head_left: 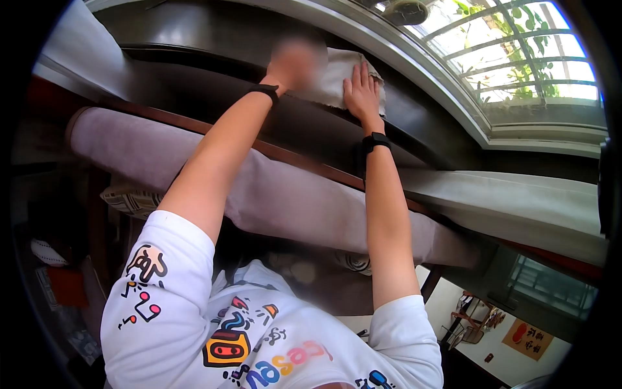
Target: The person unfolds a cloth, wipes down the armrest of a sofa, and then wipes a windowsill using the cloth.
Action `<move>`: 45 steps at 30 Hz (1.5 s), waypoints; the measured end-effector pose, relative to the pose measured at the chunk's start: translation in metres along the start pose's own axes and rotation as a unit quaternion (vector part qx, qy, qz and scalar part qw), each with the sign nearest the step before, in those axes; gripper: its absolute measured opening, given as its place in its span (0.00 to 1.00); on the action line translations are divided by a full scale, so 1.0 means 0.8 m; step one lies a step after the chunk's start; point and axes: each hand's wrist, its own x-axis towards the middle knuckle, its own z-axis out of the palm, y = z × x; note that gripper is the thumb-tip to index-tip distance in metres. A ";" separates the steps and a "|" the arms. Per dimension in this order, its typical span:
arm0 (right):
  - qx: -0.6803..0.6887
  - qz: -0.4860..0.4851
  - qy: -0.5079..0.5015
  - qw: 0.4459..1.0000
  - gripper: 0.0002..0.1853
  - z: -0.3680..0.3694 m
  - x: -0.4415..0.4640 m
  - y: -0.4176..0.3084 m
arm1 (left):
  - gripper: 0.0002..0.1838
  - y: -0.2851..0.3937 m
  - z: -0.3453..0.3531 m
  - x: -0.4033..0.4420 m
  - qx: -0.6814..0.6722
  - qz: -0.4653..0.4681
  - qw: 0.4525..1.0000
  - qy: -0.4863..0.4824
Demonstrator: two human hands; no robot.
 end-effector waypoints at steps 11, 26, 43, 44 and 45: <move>-0.029 -0.078 0.080 0.993 0.29 0.022 -0.027 -0.079 | 0.12 -0.019 0.023 0.002 0.019 0.108 0.993 0.047; 0.040 0.074 0.031 0.996 0.34 -0.029 -0.083 0.022 | 0.12 0.072 0.069 -0.014 0.122 0.051 0.988 0.079; -0.034 0.187 0.020 0.982 0.34 -0.047 -0.121 0.162 | 0.12 0.246 0.166 0.027 0.028 0.141 0.988 0.061; -0.044 0.186 0.020 0.981 0.34 -0.045 -0.121 0.165 | 0.11 0.246 0.165 0.028 0.021 0.144 0.988 0.059; -0.062 0.181 0.013 0.981 0.34 -0.044 -0.121 0.166 | 0.11 0.245 0.163 0.027 0.015 0.149 0.987 0.055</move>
